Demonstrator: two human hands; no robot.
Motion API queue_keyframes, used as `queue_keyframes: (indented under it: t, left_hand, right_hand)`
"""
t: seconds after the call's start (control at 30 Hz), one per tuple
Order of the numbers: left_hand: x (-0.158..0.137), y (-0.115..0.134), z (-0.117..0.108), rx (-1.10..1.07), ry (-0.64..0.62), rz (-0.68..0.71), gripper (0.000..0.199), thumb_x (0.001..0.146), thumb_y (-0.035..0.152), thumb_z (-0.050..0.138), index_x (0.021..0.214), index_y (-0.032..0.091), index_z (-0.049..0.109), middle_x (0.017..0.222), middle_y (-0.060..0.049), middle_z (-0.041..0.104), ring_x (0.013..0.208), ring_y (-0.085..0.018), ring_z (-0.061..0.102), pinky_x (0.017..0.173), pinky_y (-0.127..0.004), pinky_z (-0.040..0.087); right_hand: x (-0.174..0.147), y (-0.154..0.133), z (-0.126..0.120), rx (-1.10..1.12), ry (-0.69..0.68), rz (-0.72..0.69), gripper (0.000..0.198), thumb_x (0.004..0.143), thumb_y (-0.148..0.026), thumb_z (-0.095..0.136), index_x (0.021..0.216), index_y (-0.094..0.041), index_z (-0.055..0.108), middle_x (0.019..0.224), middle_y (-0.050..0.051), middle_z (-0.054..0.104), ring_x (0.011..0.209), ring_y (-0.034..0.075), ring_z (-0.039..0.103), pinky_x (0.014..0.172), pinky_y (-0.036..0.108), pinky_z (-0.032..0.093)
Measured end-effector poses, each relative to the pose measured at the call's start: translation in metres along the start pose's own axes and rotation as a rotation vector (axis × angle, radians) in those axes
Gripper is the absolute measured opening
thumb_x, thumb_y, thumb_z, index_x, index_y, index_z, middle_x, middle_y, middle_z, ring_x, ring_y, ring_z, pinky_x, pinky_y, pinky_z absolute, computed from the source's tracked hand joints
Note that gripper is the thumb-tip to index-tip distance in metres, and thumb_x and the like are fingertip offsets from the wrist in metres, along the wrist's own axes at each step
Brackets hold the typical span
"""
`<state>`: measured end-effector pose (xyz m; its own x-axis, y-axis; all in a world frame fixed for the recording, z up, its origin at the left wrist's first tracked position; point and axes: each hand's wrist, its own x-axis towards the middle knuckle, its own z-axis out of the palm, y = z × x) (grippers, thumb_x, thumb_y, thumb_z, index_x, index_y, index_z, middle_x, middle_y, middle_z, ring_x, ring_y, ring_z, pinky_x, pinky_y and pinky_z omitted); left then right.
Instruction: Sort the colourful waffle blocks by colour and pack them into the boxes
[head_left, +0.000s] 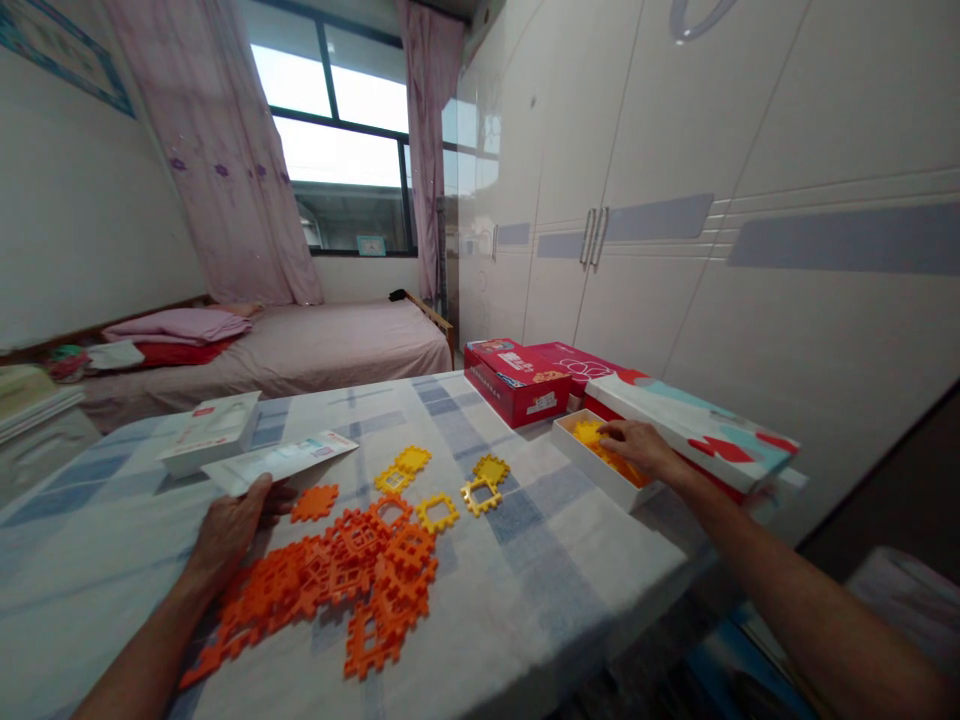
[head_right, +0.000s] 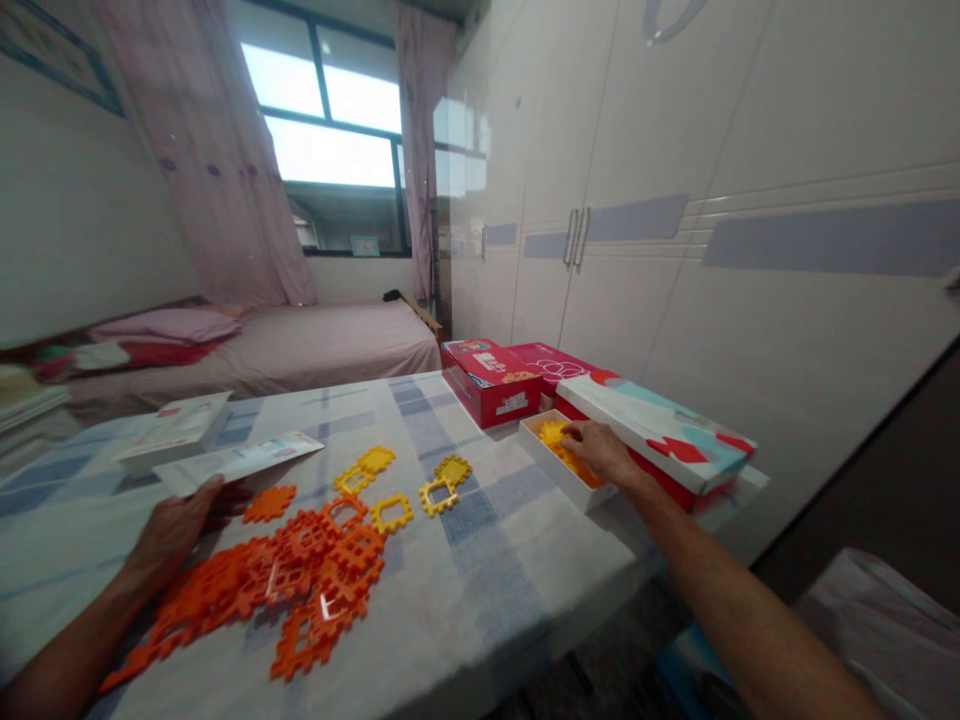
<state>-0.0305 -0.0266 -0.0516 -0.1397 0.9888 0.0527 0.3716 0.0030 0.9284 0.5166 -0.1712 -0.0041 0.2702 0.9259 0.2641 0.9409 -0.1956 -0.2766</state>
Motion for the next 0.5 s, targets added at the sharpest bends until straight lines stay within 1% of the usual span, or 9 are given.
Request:
queue_keyframes:
  t: [0.1,0.2,0.23,0.3,0.37,0.4,0.43,0.5]
  left_hand:
    - [-0.003,0.005,0.001,-0.001,0.015,-0.020,0.038,0.062,0.055,0.051,0.060,0.019,0.060,0.071,-0.011,0.072,0.071,-0.025,0.069,0.063,-0.031,0.056]
    - [-0.006,0.008,0.002,-0.006,0.011,-0.017,0.039,0.060,0.056,0.051,0.061,0.018,0.060,0.072,-0.011,0.072,0.071,-0.025,0.069,0.065,-0.032,0.056]
    - [-0.006,0.009,0.002,-0.005,0.009,-0.011,0.040,0.060,0.057,0.051,0.061,0.018,0.060,0.072,-0.011,0.072,0.072,-0.025,0.069,0.065,-0.032,0.056]
    - [-0.005,0.008,0.002,0.004,0.007,0.000,0.042,0.060,0.059,0.050,0.061,0.018,0.060,0.072,-0.011,0.072,0.072,-0.025,0.069,0.066,-0.032,0.056]
    - [-0.004,0.007,0.002,0.012,0.010,-0.001,0.042,0.060,0.059,0.050,0.060,0.019,0.060,0.071,-0.011,0.072,0.072,-0.025,0.069,0.066,-0.032,0.056]
    - [-0.004,0.006,0.002,0.011,0.009,-0.002,0.041,0.060,0.059,0.050,0.060,0.019,0.060,0.071,-0.011,0.072,0.071,-0.025,0.069,0.065,-0.032,0.056]
    - [-0.004,0.006,0.002,0.006,0.011,-0.005,0.041,0.059,0.059,0.050,0.060,0.019,0.060,0.071,-0.011,0.072,0.070,-0.025,0.069,0.064,-0.032,0.056]
    - [-0.004,0.006,0.002,-0.008,0.016,-0.015,0.040,0.060,0.058,0.051,0.060,0.019,0.060,0.071,-0.011,0.072,0.069,-0.024,0.068,0.063,-0.031,0.056]
  right_hand:
    - [0.003,0.004,-0.005,0.052,0.076,0.052,0.032,0.078,-0.033,0.051,0.099,-0.022,0.073,0.099,0.005,0.073,0.085,0.021,0.066,0.076,0.030,0.048]
    - [0.004,0.013,-0.015,0.079,0.181,0.132,0.030,0.075,-0.033,0.053,0.093,-0.022,0.074,0.092,0.005,0.074,0.083,0.021,0.066,0.073,0.029,0.048]
    - [0.005,0.016,-0.017,0.102,0.196,0.155,0.029,0.074,-0.033,0.053,0.091,-0.022,0.074,0.089,0.004,0.074,0.081,0.021,0.066,0.070,0.028,0.049]
    - [0.006,0.017,-0.019,0.181,0.177,0.199,0.029,0.074,-0.034,0.054,0.089,-0.021,0.074,0.084,0.003,0.074,0.074,0.019,0.066,0.063,0.026,0.049]
    - [0.006,0.013,-0.017,0.267,0.099,0.223,0.032,0.076,-0.035,0.051,0.091,-0.018,0.073,0.082,0.003,0.074,0.069,0.017,0.066,0.058,0.025,0.049]
    - [0.006,0.009,-0.015,0.277,0.065,0.218,0.032,0.077,-0.035,0.050,0.092,-0.018,0.073,0.083,0.004,0.074,0.070,0.017,0.066,0.058,0.025,0.049]
    - [0.006,0.005,-0.013,0.252,0.049,0.208,0.032,0.077,-0.034,0.050,0.092,-0.018,0.073,0.085,0.004,0.074,0.073,0.018,0.067,0.060,0.025,0.049]
    - [0.004,-0.002,-0.010,0.126,0.070,0.195,0.031,0.079,-0.033,0.049,0.092,-0.019,0.074,0.094,0.006,0.074,0.083,0.022,0.067,0.068,0.029,0.050]
